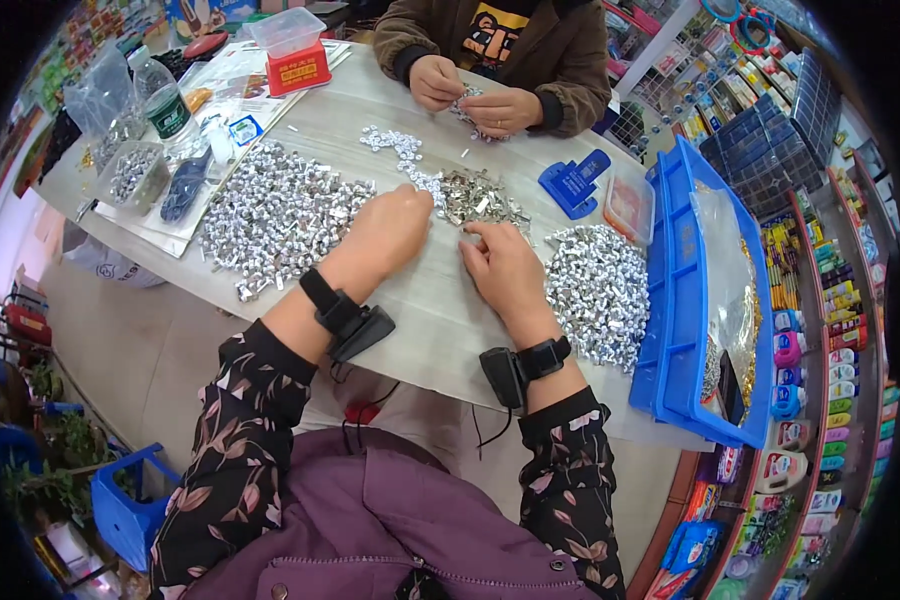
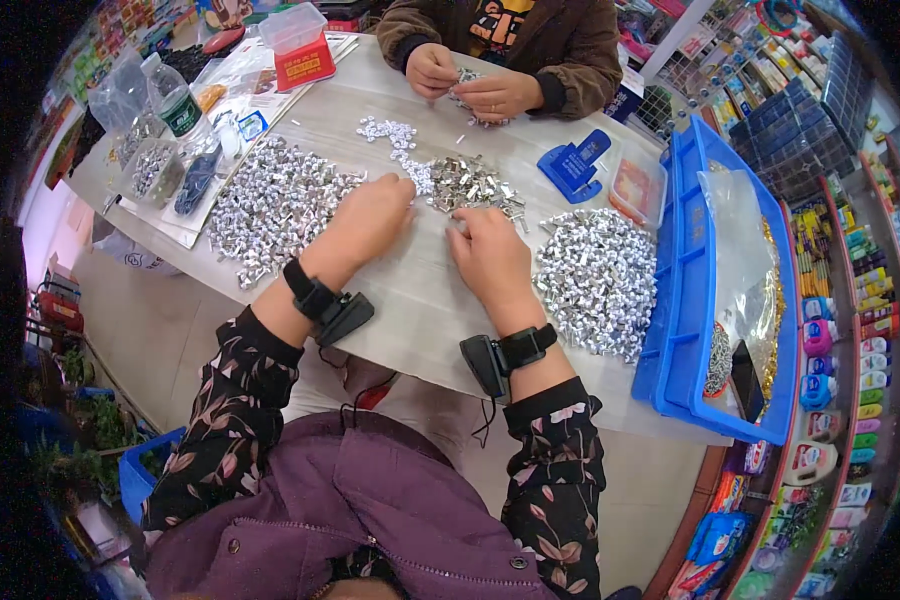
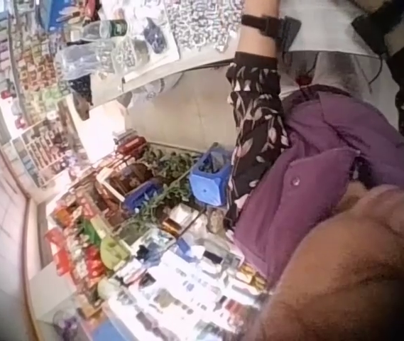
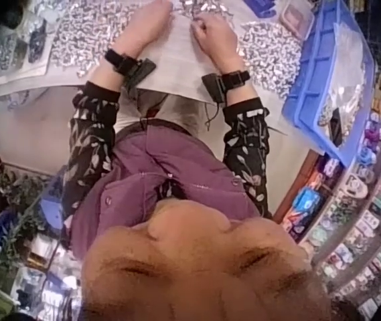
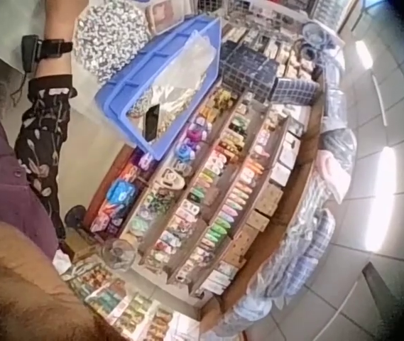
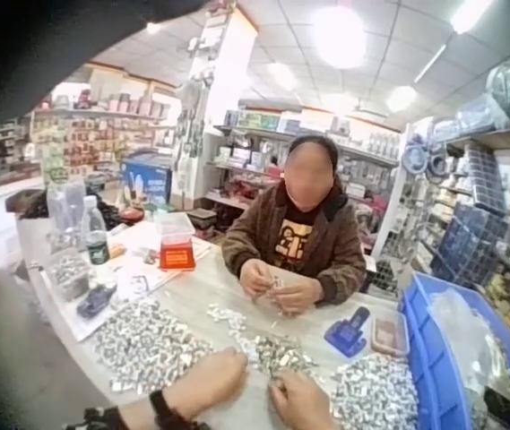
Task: The person picks up a metal clip and a white plastic ring from the table and presses the ring onto the clip. This assembly process is repeated multiple times, with the finished pieces placed into a pile.
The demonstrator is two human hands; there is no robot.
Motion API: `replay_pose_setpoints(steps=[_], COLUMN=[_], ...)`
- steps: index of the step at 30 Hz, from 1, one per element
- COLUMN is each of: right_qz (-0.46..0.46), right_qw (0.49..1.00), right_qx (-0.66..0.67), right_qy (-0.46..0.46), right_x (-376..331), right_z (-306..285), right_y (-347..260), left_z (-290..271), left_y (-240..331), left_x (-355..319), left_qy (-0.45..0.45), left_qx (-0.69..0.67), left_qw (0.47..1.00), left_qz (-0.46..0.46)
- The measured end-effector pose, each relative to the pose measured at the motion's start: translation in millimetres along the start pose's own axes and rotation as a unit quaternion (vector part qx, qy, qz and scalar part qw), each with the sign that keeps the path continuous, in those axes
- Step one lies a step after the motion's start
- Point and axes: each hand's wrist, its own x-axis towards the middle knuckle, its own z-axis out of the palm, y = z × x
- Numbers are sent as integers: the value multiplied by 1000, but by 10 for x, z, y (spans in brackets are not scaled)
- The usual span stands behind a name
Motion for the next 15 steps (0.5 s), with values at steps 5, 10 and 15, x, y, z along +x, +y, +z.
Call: replay_pose_setpoints(steps=[5, 10, 15], right_qz=[35, 2, 2], right_qw=[999, 999, 999], right_qx=[31, 35, 37], right_qy=[-21, -12, -32], right_x=[16, 16, -15], right_z=[-18, -22, -67], right_y=[0, 31, 28], left_z=[64, -5, 22], left_y=[-21, -4, 16], left_x=[64, 34, 43], left_qy=[-18, -36, -21], left_qx=[15, 14, -8], left_qw=[1000, 999, 1000], left_qz=[16, 9, 4])
